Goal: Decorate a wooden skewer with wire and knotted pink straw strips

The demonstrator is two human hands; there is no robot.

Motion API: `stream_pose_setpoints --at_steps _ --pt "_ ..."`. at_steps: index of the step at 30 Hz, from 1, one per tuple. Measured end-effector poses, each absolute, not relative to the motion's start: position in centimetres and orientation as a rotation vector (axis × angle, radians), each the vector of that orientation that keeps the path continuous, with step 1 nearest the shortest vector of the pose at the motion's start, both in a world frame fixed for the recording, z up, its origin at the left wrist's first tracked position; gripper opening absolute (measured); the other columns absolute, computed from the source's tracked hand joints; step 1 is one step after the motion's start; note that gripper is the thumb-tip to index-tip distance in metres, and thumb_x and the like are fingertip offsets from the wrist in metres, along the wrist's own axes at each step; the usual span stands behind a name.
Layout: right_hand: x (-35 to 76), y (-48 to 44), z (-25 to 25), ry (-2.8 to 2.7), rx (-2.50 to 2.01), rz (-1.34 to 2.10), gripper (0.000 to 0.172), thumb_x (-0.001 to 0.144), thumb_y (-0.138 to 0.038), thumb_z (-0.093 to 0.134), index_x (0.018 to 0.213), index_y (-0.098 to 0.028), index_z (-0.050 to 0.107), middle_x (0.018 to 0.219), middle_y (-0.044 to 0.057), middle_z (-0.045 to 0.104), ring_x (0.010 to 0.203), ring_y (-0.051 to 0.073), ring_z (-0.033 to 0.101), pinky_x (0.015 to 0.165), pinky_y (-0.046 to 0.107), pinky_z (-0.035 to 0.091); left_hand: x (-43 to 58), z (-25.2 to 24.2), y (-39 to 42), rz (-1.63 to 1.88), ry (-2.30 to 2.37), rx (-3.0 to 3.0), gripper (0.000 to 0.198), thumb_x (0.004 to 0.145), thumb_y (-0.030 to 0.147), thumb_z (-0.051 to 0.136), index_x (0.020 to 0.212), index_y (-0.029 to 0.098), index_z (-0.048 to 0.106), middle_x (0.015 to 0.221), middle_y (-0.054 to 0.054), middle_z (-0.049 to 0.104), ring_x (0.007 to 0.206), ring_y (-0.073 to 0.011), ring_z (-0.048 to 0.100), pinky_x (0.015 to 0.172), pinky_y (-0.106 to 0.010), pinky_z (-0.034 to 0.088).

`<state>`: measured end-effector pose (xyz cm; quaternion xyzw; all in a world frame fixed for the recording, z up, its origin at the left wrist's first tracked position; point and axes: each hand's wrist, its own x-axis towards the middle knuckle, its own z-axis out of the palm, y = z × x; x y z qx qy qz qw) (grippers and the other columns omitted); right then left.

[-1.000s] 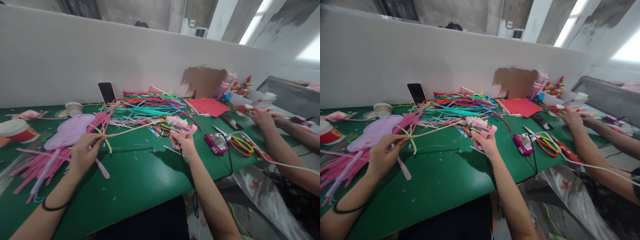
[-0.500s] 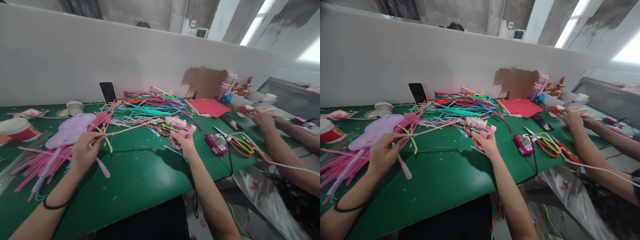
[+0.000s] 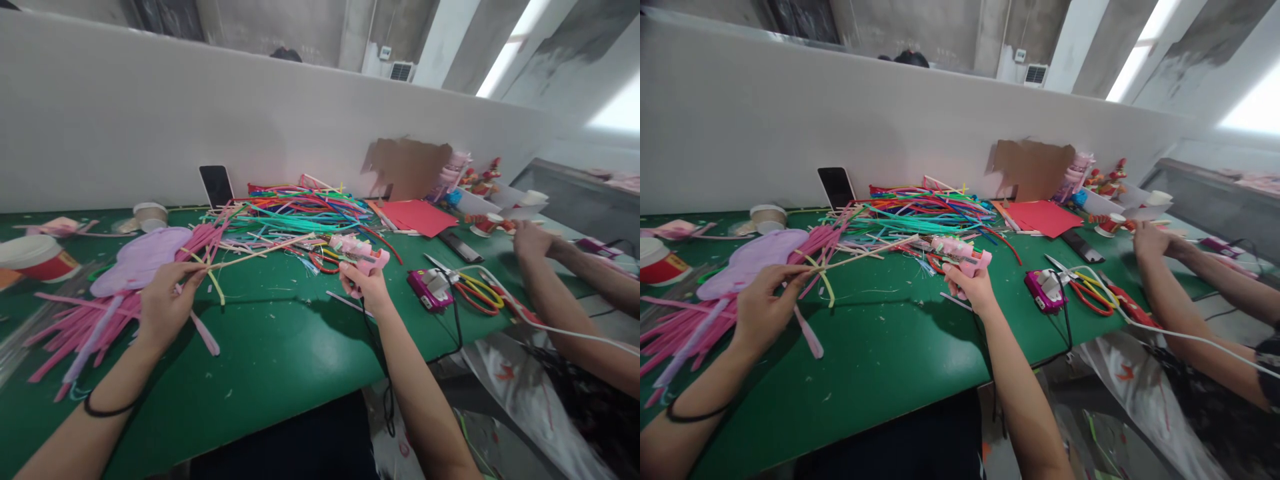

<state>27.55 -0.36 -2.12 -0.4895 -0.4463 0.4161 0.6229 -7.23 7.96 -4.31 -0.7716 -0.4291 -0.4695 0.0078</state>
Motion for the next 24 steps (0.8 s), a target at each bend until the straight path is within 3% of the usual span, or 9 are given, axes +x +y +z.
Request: stream_pose_setpoints --at_steps 24 --pt "27.64 -0.16 -2.22 -1.021 -1.198 0.958 0.035 0.068 -0.047 0.076 0.057 -0.017 0.061 0.039 -0.003 0.052 0.032 0.006 0.040 0.030 0.018 0.025 -7.33 -4.34 8.06 -1.493 -1.335 -2.389 0.022 0.091 0.037 0.057 0.097 0.019 0.068 0.094 -0.007 0.070 0.090 -0.0221 0.063 0.082 -0.035 0.048"
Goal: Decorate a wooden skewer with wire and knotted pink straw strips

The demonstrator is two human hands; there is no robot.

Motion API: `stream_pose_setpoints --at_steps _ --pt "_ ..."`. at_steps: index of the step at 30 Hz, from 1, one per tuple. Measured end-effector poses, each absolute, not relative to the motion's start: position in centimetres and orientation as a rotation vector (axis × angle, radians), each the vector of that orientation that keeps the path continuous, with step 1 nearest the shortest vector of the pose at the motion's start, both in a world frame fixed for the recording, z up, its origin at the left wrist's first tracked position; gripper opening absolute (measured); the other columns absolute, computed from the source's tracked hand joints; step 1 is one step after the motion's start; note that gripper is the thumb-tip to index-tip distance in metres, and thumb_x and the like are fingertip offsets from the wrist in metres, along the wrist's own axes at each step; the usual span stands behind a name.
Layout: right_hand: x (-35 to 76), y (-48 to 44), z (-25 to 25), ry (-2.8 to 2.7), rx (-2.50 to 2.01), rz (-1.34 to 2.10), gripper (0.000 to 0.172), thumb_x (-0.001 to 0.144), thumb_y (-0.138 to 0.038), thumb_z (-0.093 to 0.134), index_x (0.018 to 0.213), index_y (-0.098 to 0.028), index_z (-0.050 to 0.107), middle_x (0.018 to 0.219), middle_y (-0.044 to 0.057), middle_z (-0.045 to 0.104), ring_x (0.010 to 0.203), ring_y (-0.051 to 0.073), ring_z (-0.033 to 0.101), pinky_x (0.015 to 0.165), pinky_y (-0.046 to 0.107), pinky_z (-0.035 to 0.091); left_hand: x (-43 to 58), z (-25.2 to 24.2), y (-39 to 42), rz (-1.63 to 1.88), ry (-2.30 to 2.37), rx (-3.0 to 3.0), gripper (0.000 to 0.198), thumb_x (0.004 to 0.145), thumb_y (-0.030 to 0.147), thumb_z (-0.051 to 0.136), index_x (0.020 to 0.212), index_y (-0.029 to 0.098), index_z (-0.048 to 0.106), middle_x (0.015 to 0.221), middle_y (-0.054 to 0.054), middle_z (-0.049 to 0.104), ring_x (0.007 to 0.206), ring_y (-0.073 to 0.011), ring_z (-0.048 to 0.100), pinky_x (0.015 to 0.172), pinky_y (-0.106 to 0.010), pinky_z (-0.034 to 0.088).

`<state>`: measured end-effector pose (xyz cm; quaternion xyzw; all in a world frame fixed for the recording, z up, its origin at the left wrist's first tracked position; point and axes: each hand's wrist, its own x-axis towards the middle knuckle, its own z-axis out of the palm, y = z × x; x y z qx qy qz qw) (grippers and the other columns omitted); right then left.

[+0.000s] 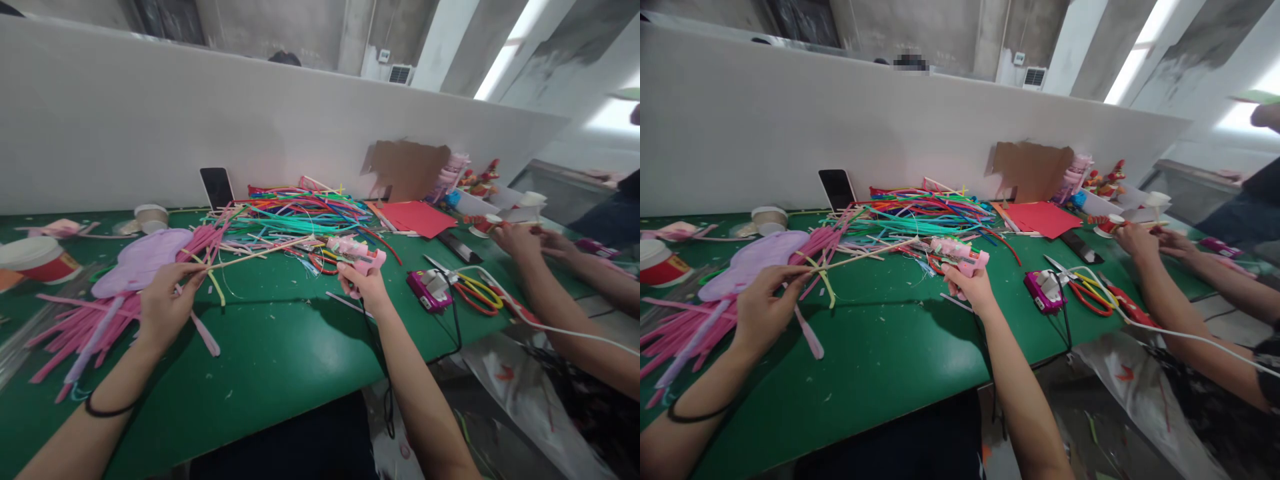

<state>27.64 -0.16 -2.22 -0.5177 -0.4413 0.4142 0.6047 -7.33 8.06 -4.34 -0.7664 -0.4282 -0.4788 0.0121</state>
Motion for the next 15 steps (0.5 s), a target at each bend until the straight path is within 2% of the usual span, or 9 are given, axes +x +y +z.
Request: stream_pose_setpoints --at_steps 15 --pt "27.53 -0.24 -2.24 -1.003 -1.177 0.966 0.036 0.067 -0.047 0.078 0.057 -0.018 0.060 0.041 -0.003 0.053 0.034 0.007 0.040 0.031 0.019 0.024 -7.34 -4.33 8.11 -1.483 -1.365 -2.369 0.021 0.090 0.039 0.057 0.095 0.021 0.067 0.094 -0.006 0.070 0.089 -0.0219 0.063 0.081 -0.036 0.048"
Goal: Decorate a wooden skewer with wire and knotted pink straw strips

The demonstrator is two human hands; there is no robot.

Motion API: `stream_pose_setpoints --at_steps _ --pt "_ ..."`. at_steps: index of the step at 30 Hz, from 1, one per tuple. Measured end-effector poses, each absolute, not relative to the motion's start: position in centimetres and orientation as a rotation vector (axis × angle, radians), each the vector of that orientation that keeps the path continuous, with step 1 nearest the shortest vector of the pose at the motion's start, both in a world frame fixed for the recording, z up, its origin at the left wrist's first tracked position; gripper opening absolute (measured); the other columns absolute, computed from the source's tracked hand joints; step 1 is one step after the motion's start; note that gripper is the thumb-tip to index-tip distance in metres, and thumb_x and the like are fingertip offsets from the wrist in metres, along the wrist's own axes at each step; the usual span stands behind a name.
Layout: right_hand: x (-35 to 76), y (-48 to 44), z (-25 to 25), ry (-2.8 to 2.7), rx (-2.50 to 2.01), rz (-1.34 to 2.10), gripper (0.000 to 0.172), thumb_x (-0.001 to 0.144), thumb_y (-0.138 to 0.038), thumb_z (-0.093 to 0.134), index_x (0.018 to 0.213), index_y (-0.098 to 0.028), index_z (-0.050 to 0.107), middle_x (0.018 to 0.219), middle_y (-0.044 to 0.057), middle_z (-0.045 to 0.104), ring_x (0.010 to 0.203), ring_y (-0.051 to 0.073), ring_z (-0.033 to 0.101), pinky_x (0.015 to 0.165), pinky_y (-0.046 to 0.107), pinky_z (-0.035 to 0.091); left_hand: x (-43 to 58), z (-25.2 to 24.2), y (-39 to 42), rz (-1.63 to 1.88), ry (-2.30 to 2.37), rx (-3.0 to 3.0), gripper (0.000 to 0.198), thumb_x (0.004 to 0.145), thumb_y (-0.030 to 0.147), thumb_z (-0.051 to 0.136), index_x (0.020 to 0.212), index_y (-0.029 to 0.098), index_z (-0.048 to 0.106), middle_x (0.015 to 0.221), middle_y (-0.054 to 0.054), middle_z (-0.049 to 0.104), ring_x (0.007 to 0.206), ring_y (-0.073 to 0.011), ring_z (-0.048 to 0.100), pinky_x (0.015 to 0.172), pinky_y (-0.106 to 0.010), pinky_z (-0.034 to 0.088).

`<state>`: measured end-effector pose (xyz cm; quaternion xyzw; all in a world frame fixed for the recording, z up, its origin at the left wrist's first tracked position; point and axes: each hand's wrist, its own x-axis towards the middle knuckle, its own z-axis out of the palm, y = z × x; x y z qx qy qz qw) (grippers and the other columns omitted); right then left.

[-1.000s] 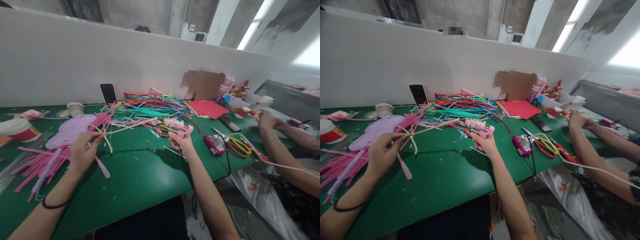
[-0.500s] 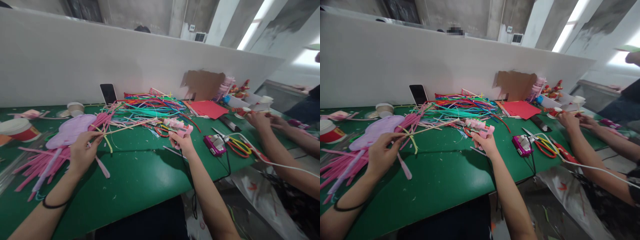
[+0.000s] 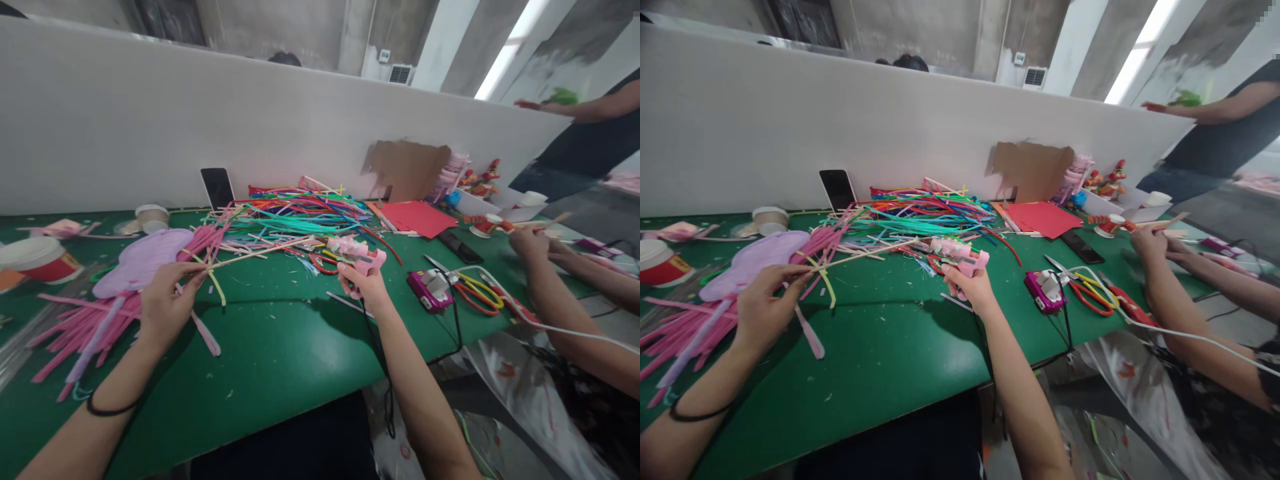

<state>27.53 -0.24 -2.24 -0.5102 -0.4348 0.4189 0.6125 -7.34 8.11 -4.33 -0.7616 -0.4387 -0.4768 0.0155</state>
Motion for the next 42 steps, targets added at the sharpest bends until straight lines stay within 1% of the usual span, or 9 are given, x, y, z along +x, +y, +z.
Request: stream_pose_setpoints --at_steps 13,20,23,29,34,42 --pt "27.50 -0.33 -2.20 -1.003 -1.172 0.994 0.034 0.069 -0.046 0.077 0.059 -0.017 0.062 0.039 -0.004 0.051 0.031 0.005 0.037 0.030 0.017 0.022 -7.23 -4.17 8.02 -1.551 -1.277 -2.350 0.016 0.089 0.033 0.061 0.093 0.019 0.068 0.091 -0.006 0.070 0.089 -0.0216 0.063 0.081 -0.035 0.048" --pt "27.57 -0.27 -2.25 -1.016 -1.161 0.990 0.037 0.068 -0.047 0.078 0.057 -0.017 0.060 0.039 -0.003 0.051 0.033 0.006 0.040 0.030 0.017 0.023 -7.30 -4.15 7.98 -1.532 -1.247 -2.323 0.013 0.089 0.028 0.063 0.093 0.016 0.068 0.091 -0.007 0.069 0.090 -0.0211 0.063 0.082 -0.034 0.048" --pt "27.67 -0.27 -2.31 -1.027 -1.172 0.996 0.036 0.069 -0.047 0.077 0.058 -0.017 0.061 0.039 -0.003 0.051 0.032 0.006 0.039 0.030 0.018 0.022 -7.37 -4.11 8.05 -1.552 -1.219 -2.283 0.013 0.088 0.028 0.065 0.092 0.016 0.069 0.089 -0.007 0.070 0.088 -0.0215 0.064 0.081 -0.034 0.048" --pt "27.83 -0.27 -2.35 -1.052 -1.160 1.009 0.034 0.071 -0.046 0.077 0.059 -0.017 0.062 0.041 -0.003 0.052 0.034 0.007 0.042 0.032 0.018 0.025 -7.38 -3.90 8.07 -1.554 -1.183 -2.251 0.013 0.088 0.029 0.065 0.090 0.016 0.069 0.087 -0.008 0.070 0.087 -0.0220 0.064 0.081 -0.036 0.049" --pt "27.86 -0.25 -2.37 -1.054 -1.200 1.006 0.035 0.070 -0.047 0.077 0.060 -0.017 0.062 0.040 -0.003 0.051 0.033 0.006 0.041 0.031 0.018 0.022 -7.23 -3.68 7.95 -1.536 -1.135 -2.241 0.012 0.088 0.027 0.065 0.089 0.015 0.069 0.085 -0.009 0.070 0.085 -0.0228 0.063 0.079 -0.036 0.048" --pt "27.68 0.03 -2.62 -1.127 -1.264 0.915 0.034 0.070 -0.047 0.076 0.061 -0.017 0.062 0.040 -0.004 0.052 0.033 0.006 0.039 0.032 0.020 0.027 -7.18 -3.70 8.03 -1.513 -1.110 -2.229 0.012 0.088 0.027 0.065 0.088 0.015 0.070 0.084 -0.009 0.070 0.083 -0.0231 0.063 0.078 -0.037 0.048"
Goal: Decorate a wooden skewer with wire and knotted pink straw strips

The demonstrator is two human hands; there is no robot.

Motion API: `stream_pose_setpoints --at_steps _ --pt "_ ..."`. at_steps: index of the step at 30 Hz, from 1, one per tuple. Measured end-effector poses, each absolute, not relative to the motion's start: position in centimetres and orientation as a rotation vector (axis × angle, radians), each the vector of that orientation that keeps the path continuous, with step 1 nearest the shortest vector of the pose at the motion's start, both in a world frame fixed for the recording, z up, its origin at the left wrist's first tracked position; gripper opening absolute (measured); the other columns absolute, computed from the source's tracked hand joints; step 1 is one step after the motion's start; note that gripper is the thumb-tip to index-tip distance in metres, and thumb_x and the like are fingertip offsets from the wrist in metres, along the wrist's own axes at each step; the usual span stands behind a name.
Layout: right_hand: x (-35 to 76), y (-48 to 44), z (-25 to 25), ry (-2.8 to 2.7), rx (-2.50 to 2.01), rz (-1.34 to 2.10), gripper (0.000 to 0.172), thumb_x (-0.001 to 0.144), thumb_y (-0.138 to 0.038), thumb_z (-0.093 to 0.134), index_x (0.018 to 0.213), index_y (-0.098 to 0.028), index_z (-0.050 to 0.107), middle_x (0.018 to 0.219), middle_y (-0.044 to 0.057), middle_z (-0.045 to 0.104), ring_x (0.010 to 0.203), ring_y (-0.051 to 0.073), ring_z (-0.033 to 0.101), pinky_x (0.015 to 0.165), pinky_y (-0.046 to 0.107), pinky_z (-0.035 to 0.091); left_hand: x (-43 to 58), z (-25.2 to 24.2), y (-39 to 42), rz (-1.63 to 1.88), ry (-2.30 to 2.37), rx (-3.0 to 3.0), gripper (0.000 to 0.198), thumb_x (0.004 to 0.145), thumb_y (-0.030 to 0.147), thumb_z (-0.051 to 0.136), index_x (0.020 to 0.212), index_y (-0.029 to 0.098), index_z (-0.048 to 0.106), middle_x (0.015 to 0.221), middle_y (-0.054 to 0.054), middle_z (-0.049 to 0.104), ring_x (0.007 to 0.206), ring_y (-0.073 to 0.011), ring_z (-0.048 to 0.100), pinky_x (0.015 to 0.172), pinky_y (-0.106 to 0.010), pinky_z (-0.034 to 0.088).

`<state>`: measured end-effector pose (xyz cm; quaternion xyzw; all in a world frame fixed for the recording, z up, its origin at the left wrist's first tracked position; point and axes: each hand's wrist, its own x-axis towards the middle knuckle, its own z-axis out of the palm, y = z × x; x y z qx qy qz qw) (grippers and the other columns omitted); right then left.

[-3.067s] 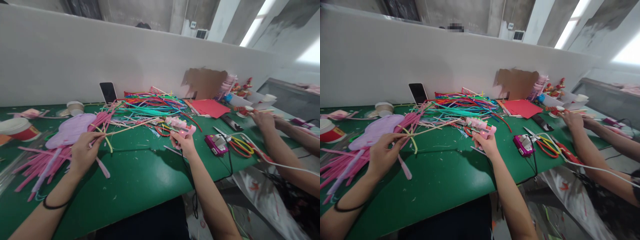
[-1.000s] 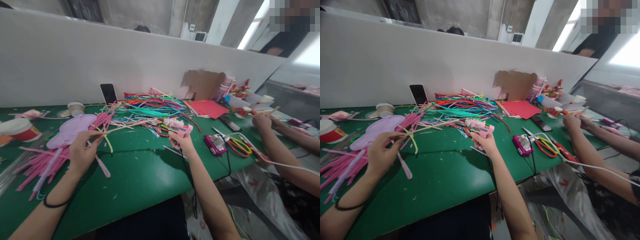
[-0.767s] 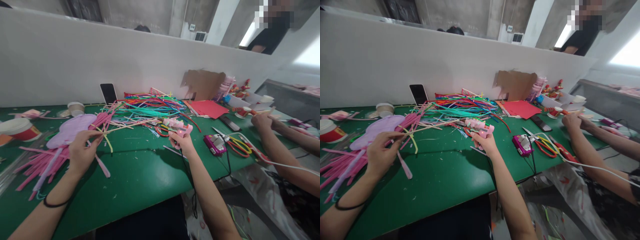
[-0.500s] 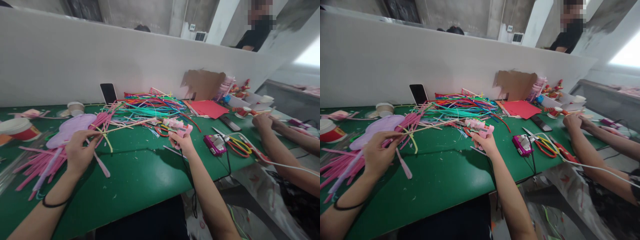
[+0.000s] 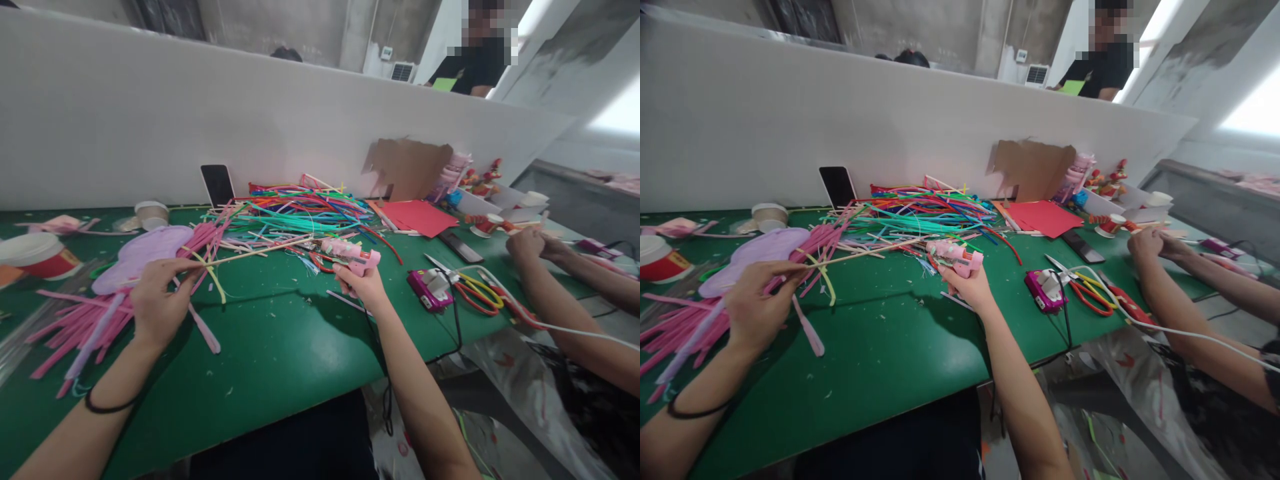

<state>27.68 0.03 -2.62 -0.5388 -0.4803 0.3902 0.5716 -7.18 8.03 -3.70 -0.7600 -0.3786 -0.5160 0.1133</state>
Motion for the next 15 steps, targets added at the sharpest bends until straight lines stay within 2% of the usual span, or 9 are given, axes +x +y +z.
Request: stream_pose_setpoints --at_steps 6,15 --pt "27.86 0.14 -2.79 -1.112 -1.269 0.901 0.034 0.072 -0.046 0.074 0.061 -0.017 0.061 0.039 -0.004 0.051 0.032 0.006 0.038 0.032 0.020 0.026 -7.21 -3.65 7.97 -1.517 -1.121 -2.241 0.011 0.088 0.027 0.065 0.089 0.016 0.070 0.085 -0.008 0.071 0.084 -0.0228 0.063 0.079 -0.037 0.048" --pt "27.82 0.06 -2.73 -1.209 -1.298 0.851 0.029 0.074 -0.042 0.074 0.063 -0.019 0.060 0.041 -0.005 0.052 0.034 0.007 0.040 0.034 0.020 0.031 -7.29 -3.81 8.00 -1.493 -1.134 -2.216 0.010 0.088 0.026 0.065 0.089 0.017 0.071 0.085 -0.008 0.070 0.085 -0.0231 0.063 0.079 -0.037 0.047"
